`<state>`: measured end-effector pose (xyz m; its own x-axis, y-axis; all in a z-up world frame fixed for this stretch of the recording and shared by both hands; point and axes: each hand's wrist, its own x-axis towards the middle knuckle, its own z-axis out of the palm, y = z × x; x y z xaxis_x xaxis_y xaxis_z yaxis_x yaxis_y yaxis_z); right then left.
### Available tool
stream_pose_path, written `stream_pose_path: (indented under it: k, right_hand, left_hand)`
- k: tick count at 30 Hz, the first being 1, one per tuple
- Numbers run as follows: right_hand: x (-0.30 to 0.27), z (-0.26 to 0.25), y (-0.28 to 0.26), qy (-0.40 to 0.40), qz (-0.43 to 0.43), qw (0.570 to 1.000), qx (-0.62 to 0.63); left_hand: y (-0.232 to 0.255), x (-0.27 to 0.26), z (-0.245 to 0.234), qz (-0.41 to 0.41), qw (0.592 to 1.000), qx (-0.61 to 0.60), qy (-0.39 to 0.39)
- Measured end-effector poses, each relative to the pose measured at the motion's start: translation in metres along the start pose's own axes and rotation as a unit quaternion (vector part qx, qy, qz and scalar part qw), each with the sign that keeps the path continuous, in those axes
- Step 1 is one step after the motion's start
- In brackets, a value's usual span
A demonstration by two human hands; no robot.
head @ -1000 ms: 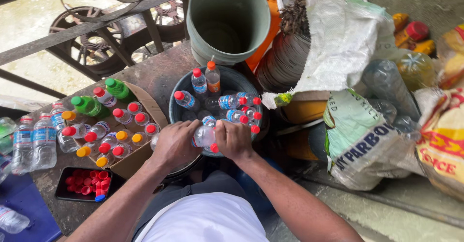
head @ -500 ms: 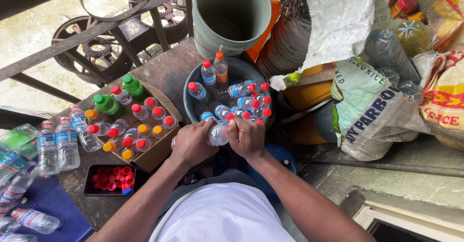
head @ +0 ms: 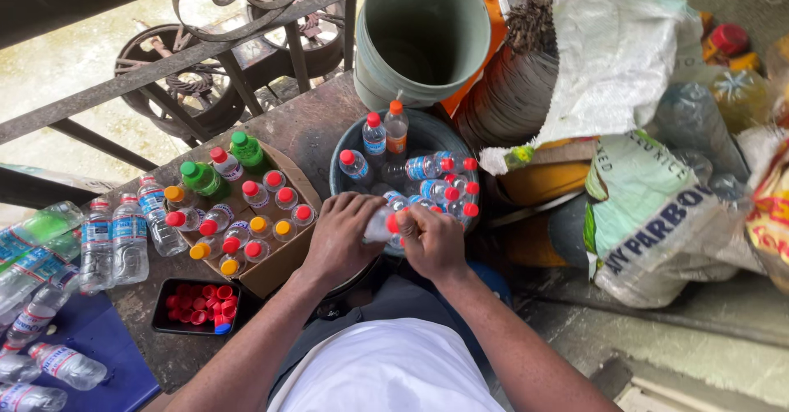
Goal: The person picks up empty plastic water bottles from a blue tray and a basin, screws red caps onto each bottle by hand, and places the capped bottles into a cardboard box and a basin. The person repeats this capping and sorting process for many bottles across the work surface.
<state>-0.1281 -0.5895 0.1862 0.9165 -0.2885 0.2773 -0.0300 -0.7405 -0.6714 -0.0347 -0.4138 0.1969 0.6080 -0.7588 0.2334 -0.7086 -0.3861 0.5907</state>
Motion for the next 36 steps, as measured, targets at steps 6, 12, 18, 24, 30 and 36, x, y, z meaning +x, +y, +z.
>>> stream_pose_path:
  k: [6, 12, 18, 24, 30, 36]
  right_hand:
    - [0.08, 0.004, 0.111, -0.037, 0.164, 0.983, -0.074]
    - [0.108, 0.03, 0.22, -0.196, 0.115, 0.937, -0.267]
    - [0.108, 0.049, 0.258, -0.259, 0.065, 0.917, -0.296]
    - [0.122, 0.024, 0.224, -0.274, 0.116, 0.938, -0.177]
    - [0.136, -0.003, 0.189, -0.242, 0.123, 0.951, -0.147]
    - [0.136, 0.008, 0.188, -0.238, 0.099, 0.956, -0.141]
  left_hand:
    - [-0.019, 0.046, 0.017, -0.173, 0.974, -0.112, 0.098]
    - [-0.05, 0.093, 0.059, -0.275, 0.939, -0.167, 0.118]
    - [-0.069, 0.124, 0.1, -0.287, 0.945, -0.118, 0.1]
    - [-0.064, 0.132, 0.118, -0.309, 0.944, -0.114, 0.037]
    - [-0.06, 0.137, 0.13, -0.317, 0.942, -0.105, -0.036]
    - [-0.068, 0.128, 0.146, -0.275, 0.954, -0.077, -0.091]
